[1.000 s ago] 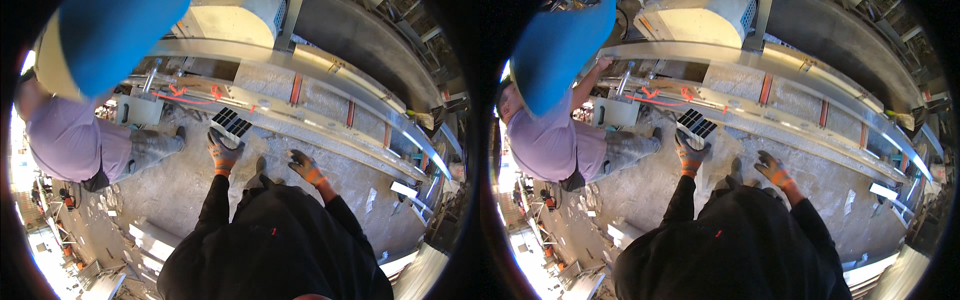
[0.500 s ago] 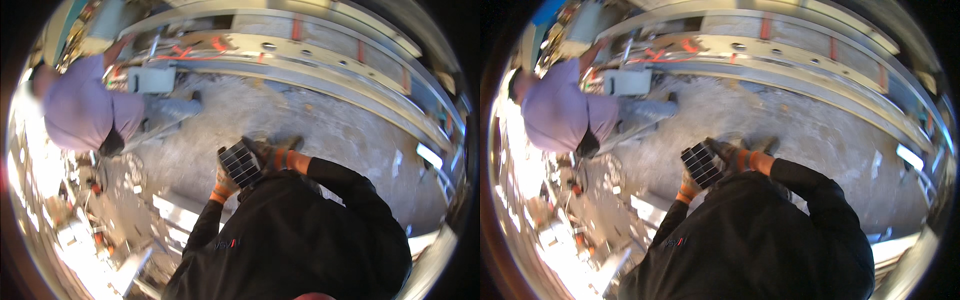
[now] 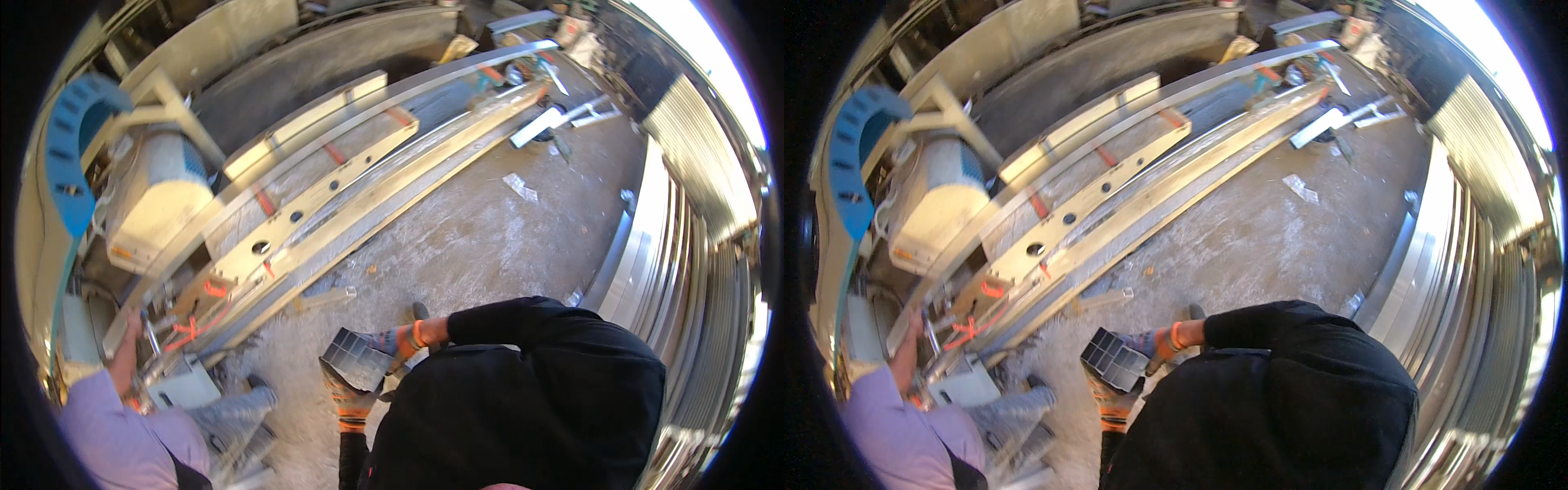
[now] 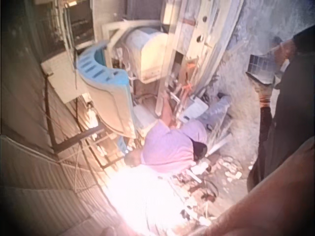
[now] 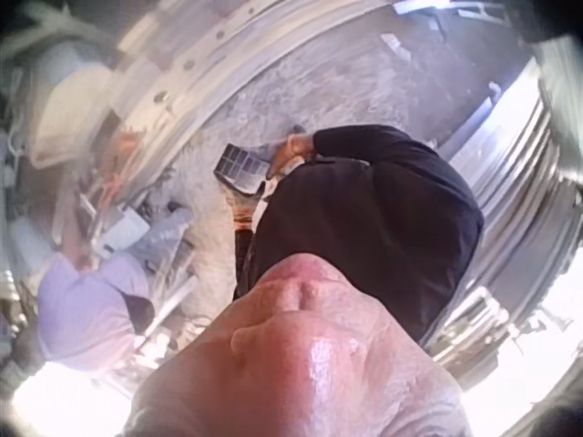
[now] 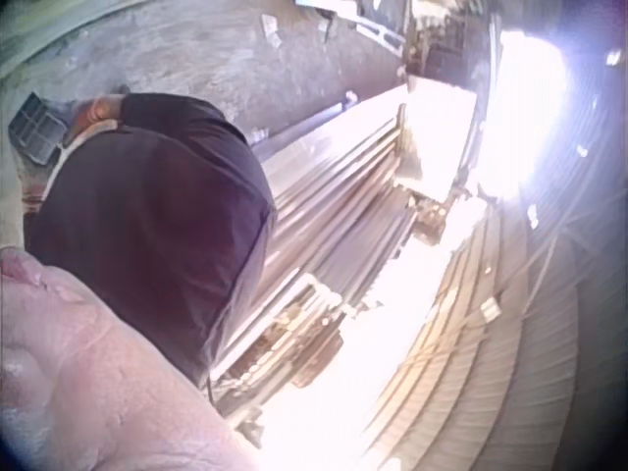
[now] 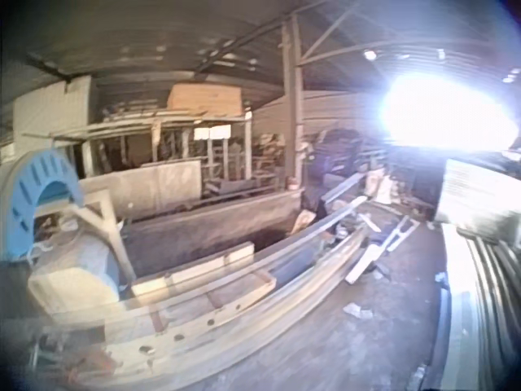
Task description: The person handles long metal profiles and uses a handheld electric sander to smooth edges on a large metal panel. They then move to a bench grinder and grind the edges of a metal profile. The person also stacks cut metal pieces and continues grinding another profile.
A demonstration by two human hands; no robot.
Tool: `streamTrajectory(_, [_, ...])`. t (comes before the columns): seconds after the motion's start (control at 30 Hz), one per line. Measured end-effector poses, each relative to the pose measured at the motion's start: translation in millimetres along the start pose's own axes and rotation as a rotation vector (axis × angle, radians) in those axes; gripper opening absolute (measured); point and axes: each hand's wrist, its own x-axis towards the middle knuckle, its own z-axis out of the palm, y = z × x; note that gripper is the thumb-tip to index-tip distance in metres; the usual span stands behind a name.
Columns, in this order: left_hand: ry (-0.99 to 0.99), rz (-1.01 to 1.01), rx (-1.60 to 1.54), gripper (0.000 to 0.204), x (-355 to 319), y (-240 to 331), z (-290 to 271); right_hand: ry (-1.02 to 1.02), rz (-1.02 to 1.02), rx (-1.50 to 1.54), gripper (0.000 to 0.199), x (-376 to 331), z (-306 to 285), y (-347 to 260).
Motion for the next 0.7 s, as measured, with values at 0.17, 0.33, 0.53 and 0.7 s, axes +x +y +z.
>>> streamTrajectory(0.17, [-0.112, 0.257, -0.17, 0.114, 64.1, 93.7, 35.4, 0.254, 0.109, 0.037, 0.14, -108.5, -44.8, -57.3])
streamTrajectory(0.33, [-0.447, 0.564, -0.381, 0.132, 157.5, 244.7, 110.5, 0.731, -0.054, -0.225, 0.149, -255.5, -110.4, -59.1])
streamTrajectory(0.53, [-0.809, 0.829, -0.643, 0.142, 226.5, 491.7, 314.9, 1.217, -0.024, -0.108, 0.133, -513.2, -191.8, -64.4])
streamTrajectory(0.7, [-1.048, 1.039, -0.709, 0.158, 242.8, 688.1, 489.1, 1.471, 0.101, -0.269, 0.118, -723.7, -269.7, -95.4])
